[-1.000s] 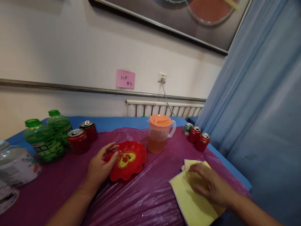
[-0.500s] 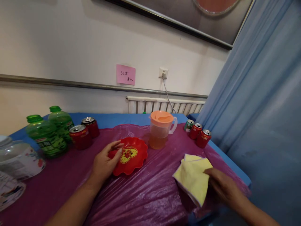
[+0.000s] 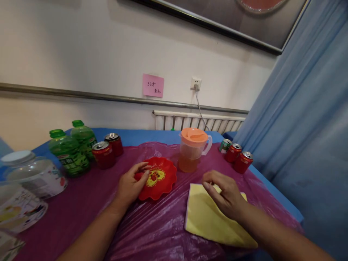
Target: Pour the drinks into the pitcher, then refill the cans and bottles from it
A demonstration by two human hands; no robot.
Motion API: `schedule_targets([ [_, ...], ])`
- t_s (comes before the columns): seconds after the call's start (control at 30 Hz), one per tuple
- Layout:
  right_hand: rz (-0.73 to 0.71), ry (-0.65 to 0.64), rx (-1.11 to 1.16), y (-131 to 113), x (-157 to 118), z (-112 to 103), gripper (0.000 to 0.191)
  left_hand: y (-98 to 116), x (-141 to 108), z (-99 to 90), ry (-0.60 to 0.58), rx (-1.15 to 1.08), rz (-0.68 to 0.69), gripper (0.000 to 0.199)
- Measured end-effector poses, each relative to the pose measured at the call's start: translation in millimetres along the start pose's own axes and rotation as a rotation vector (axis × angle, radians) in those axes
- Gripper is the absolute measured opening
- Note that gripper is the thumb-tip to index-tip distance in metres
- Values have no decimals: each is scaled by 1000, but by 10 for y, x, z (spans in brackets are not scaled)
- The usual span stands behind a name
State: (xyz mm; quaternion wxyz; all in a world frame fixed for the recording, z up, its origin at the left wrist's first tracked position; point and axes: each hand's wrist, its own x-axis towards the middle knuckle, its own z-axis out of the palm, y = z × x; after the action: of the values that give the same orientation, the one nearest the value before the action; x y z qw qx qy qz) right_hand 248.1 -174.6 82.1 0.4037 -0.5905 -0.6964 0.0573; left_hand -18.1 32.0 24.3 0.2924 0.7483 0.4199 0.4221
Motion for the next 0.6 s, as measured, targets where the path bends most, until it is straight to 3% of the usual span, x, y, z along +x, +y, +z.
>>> schedule_targets([
  [0.1,-156,46,156,-112,614,340,27,12,-20,-8,18,-42,-10,46],
  [0.2,-163,92,279,-193,906,811,28,25,-60,-28,57,-95,-14,41],
  [0.3,-214,94,322,-265,780,1211,28,18,-95,-47,101,-121,-18,35],
  [0.43,-660,-262,178,-312,344,1585,19,-20,-110,-47,152,-171,-59,32],
  [0.5,-858,-355,114,-318,182,1770,24,-40,-102,-40,180,-228,-104,32],
  [0.6,-968,-448,46,-302,64,2022,21,-51,-65,-43,218,-293,-161,36],
])
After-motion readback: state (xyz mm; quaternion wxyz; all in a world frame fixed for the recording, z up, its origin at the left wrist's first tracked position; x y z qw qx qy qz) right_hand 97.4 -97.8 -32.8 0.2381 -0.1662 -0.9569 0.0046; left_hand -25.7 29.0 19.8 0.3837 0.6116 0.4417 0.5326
